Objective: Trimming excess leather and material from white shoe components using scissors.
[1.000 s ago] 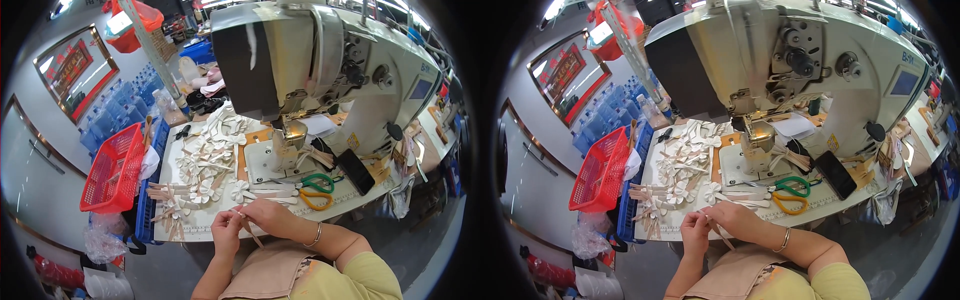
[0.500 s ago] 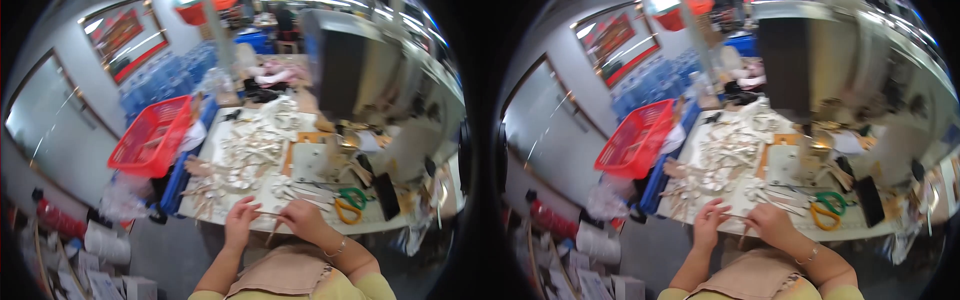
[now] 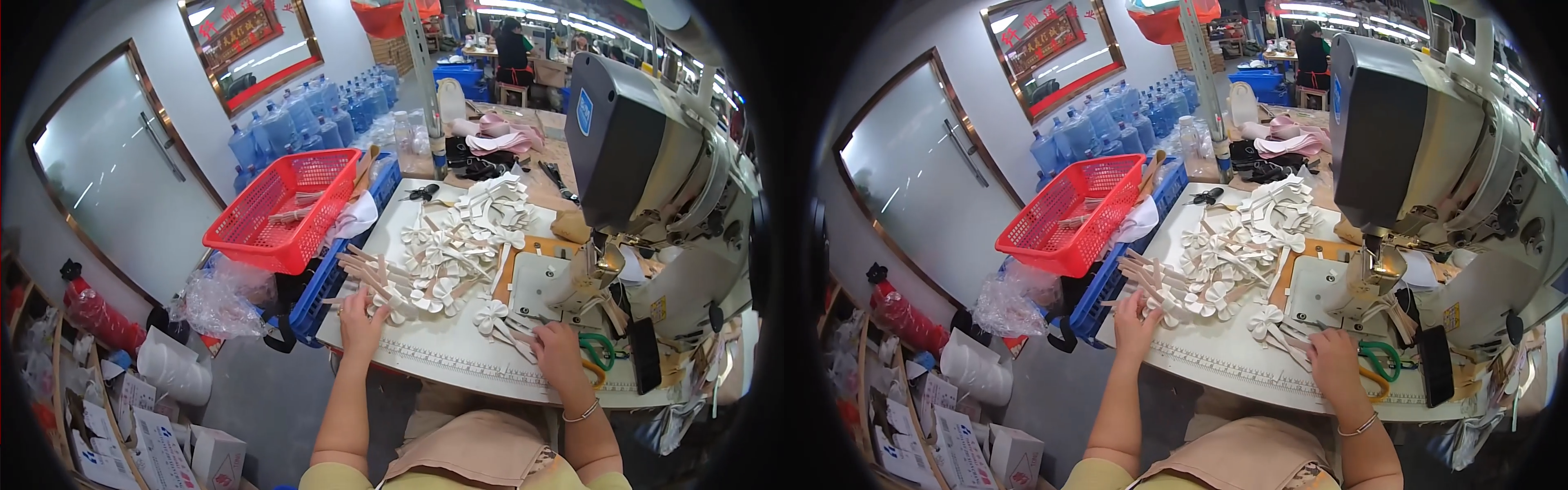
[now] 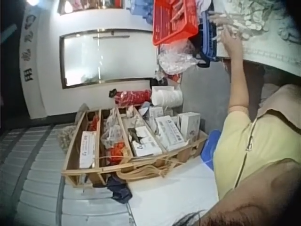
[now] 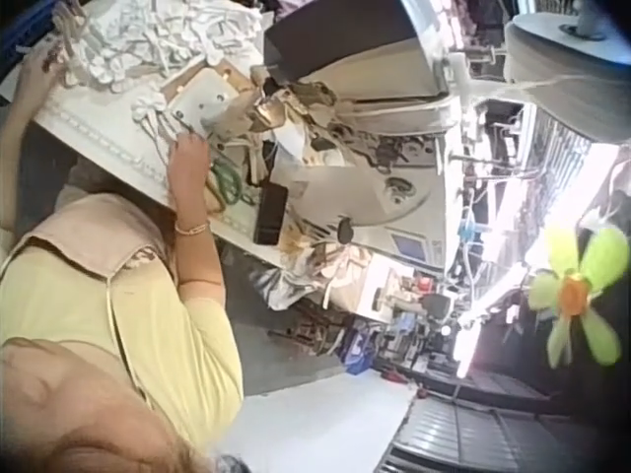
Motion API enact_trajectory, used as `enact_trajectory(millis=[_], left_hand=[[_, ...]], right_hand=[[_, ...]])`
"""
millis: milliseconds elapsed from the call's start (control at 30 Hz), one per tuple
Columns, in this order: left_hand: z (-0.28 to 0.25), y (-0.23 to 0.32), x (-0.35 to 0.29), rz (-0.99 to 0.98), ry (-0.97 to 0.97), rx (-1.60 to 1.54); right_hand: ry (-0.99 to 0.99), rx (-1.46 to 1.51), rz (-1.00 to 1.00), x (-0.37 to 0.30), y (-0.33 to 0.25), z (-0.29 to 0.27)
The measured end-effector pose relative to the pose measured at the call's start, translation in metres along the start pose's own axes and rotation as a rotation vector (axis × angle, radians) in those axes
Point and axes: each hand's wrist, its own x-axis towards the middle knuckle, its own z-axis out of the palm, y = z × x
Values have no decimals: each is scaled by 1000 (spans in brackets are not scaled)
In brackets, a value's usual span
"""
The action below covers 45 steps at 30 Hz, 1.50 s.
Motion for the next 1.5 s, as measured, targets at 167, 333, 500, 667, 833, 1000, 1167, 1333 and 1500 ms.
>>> enact_trajectory(millis=[167, 333, 500, 667, 833, 1000, 1167, 1333, 1500], left_hand=[[7, 30, -13, 145, 477, 189], [38, 68, -8, 614, 239, 6], [90, 100, 13, 579, 1, 195], [109, 111, 22, 483, -340, 596], [80, 130, -2, 777, -20, 295], [44, 150, -46, 1138, -257, 191], [47, 148, -70, 700, -1, -234], [55, 139, -72, -176, -366, -1137], [58, 139, -73, -190, -608, -1106]], right_hand=[[72, 57, -19, 1, 8, 1], [171, 175, 41, 12, 13, -13], [228, 265, 201, 8, 14, -35], [117, -171, 144, -15, 35, -49], [280, 326, 220, -16, 37, -58], [-122, 843, 171, 3, -10, -40], [-253, 1070, 330, -2, -28, -1], [-287, 1043, 303, -12, -37, 7], [-24, 1090, 314, -2, -30, -5]])
